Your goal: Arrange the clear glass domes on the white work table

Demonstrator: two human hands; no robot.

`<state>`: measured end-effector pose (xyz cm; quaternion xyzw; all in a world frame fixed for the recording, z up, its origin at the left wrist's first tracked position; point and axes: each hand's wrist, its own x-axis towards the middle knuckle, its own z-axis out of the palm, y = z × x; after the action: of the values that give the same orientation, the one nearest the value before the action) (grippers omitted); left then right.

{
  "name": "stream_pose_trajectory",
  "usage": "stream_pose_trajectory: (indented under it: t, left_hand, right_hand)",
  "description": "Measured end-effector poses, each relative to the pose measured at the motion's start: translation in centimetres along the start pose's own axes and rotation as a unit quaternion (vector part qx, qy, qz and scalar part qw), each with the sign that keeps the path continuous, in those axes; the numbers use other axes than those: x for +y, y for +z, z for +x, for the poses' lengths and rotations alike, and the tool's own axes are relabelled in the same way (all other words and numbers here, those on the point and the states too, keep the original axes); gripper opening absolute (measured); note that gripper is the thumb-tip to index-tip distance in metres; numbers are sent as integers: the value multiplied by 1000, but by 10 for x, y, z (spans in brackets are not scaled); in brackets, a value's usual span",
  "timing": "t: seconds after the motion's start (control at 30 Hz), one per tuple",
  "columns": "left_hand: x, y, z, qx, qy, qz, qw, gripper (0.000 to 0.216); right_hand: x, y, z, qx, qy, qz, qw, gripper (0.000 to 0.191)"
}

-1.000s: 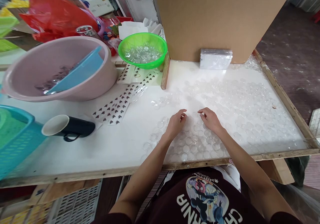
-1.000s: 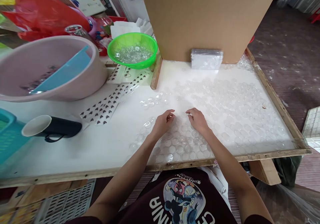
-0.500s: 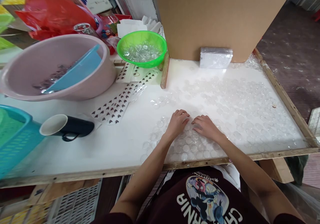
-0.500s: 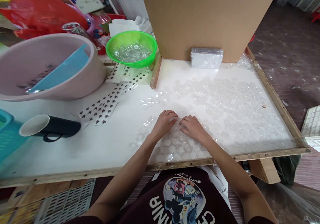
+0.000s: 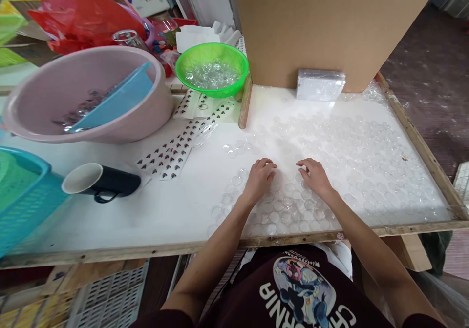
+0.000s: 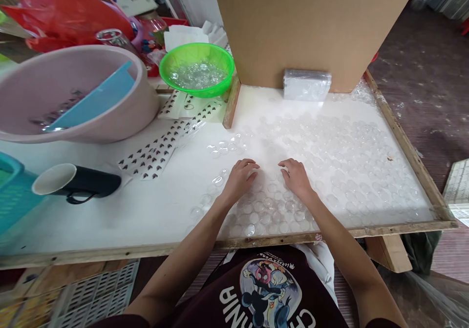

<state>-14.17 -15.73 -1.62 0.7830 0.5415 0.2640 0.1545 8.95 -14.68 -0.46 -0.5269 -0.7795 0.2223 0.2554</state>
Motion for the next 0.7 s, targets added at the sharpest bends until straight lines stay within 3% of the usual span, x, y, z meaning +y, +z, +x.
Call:
stream_pose_trajectory:
  t: [0.2,0.5,0.63,0.7]
  left_hand:
    - [3,5,0,-26,30,-21,999,23]
    - [-7,2,1,-2,-25,-45,999,40]
    - [-9,-1,3,21,-33,-39,998,39]
    - [-9,-6,3,36,-27,-34,998,34]
  right_hand:
    - [2,0,-12,-93,-49,-56,993,19]
    - [3,2,1,-47,50,-13,998,21]
    - [2,1,-2,16,25,-58,998,24]
    - [-5,3,-8,-15,-13,-59,998,20]
